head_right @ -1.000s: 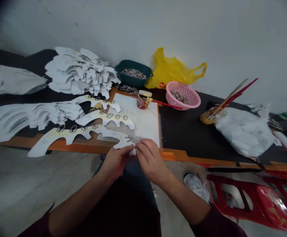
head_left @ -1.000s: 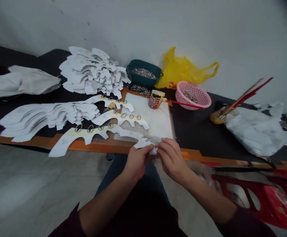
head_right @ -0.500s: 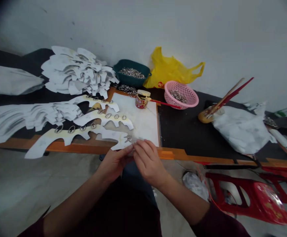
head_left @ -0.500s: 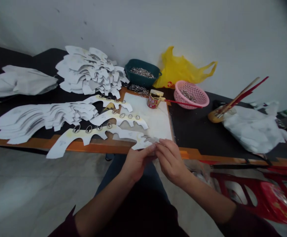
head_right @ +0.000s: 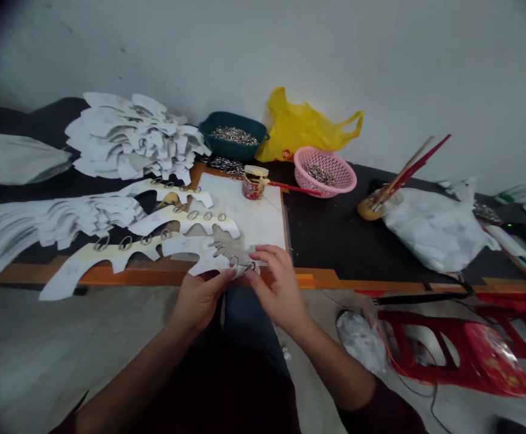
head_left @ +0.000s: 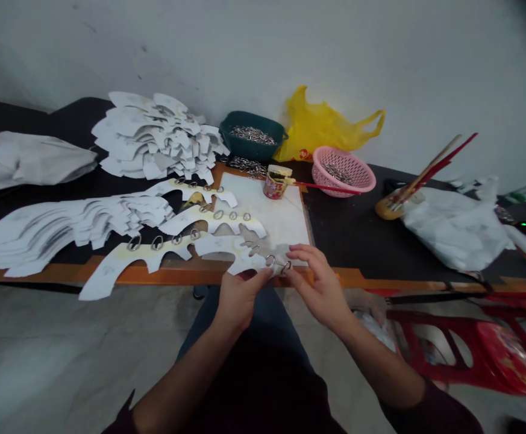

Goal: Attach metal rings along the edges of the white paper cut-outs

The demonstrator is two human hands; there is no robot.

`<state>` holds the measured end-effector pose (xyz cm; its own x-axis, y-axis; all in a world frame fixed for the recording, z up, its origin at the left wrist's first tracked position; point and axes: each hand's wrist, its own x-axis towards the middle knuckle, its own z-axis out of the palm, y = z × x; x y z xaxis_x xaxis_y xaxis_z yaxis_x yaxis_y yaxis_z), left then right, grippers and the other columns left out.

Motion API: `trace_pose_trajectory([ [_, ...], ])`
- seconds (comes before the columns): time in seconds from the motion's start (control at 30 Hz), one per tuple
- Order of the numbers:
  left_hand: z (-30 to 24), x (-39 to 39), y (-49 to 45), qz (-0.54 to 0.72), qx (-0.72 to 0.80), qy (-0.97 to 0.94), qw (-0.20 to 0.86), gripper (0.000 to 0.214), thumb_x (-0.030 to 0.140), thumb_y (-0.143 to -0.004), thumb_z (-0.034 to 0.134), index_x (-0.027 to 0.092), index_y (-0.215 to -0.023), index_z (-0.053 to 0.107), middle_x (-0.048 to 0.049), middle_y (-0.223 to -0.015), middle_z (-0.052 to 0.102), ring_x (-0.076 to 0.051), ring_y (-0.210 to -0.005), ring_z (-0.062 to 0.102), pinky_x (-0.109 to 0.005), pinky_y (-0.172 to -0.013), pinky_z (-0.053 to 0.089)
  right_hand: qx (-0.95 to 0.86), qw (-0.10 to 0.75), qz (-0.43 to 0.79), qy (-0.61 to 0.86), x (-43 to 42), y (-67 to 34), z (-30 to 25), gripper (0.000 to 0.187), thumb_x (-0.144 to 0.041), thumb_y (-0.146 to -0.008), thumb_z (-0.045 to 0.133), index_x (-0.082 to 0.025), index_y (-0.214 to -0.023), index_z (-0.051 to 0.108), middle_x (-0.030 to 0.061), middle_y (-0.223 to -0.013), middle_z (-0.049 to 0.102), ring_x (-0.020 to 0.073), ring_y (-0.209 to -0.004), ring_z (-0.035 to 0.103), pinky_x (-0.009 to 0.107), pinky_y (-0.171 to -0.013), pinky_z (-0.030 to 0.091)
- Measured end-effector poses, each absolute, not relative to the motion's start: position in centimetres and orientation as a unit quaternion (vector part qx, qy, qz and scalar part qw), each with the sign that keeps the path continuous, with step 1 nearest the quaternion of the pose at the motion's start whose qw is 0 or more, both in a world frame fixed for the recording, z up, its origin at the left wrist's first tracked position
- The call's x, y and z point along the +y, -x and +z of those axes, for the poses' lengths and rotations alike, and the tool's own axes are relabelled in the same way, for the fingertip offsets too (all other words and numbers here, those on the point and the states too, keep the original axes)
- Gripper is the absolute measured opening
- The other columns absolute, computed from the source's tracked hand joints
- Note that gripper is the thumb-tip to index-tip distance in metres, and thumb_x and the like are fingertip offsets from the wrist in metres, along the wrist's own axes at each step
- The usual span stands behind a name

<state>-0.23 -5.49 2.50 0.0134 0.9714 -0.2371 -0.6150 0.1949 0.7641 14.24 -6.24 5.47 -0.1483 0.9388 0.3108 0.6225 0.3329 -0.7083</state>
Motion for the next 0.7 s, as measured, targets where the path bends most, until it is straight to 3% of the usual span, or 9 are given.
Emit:
trace_pose_trajectory([
  [0.13,2.5,-5.8,-0.2,0.585,0.390,-0.266,0.660,0.044,0.016,-0.059,0.072,0.012,-0.101,0.059,-0.0075,-0.097,0.065,-0.020,-0.090,0.060,-0.036,-0.087,0.044,-0.669,0.349,0.362,0.547,-5.2,-13.6,5.3,0.005,-0.025,-0.076,0.059,-0.020,-0.077,0.059,0.0039,-0.086,0.059,0.0174,-0.086,0.055,0.033,-0.080,0.044],
  [0.3,2.5,-6.3,0.0,0.572,0.371,-0.259,0.685,0.039,0.012,-0.060,0.071,0.014,-0.097,0.060,-0.0050,-0.094,0.066,-0.018,-0.088,0.061,-0.032,-0.083,0.047,-0.577,0.358,0.528,0.510,-5.2,-13.5,4.9,0.008,-0.026,-0.078,0.054,-0.018,-0.075,0.054,0.0011,-0.080,0.058,0.0133,-0.074,0.055,0.028,-0.071,0.044],
  [0.37,2.5,-6.4,0.0,0.559,0.353,-0.237,0.712,0.038,0.013,-0.062,0.070,0.014,-0.099,0.060,-0.0059,-0.095,0.066,-0.019,-0.088,0.061,-0.033,-0.080,0.049,-0.577,0.353,0.527,0.515,-5.4,-13.6,4.8,0.009,-0.026,-0.080,0.052,-0.018,-0.077,0.053,0.0011,-0.079,0.058,0.0130,-0.073,0.054,0.027,-0.071,0.044],
  [0.57,2.3,-6.7,-0.2,0.569,0.323,-0.204,0.729,0.040,0.016,-0.068,0.066,0.015,-0.107,0.058,-0.0073,-0.098,0.067,-0.019,-0.090,0.062,-0.035,-0.085,0.047,-0.685,0.370,0.349,0.522,-6.3,-13.8,5.1,0.006,-0.023,-0.081,0.051,-0.019,-0.077,0.052,0.0032,-0.084,0.054,0.0148,-0.080,0.051,0.028,-0.074,0.041],
  [0.7,2.1,-6.8,0.2,0.557,0.385,-0.248,0.693,0.030,0.020,-0.067,0.067,0.013,-0.096,0.064,-0.0069,-0.092,0.069,-0.020,-0.085,0.063,-0.034,-0.081,0.048,-0.653,0.333,0.468,0.493,-6.5,-14.1,5.1,0.012,-0.030,-0.083,0.050,-0.020,-0.088,0.055,0.0036,-0.088,0.057,0.0150,-0.082,0.053,0.028,-0.074,0.043],
])
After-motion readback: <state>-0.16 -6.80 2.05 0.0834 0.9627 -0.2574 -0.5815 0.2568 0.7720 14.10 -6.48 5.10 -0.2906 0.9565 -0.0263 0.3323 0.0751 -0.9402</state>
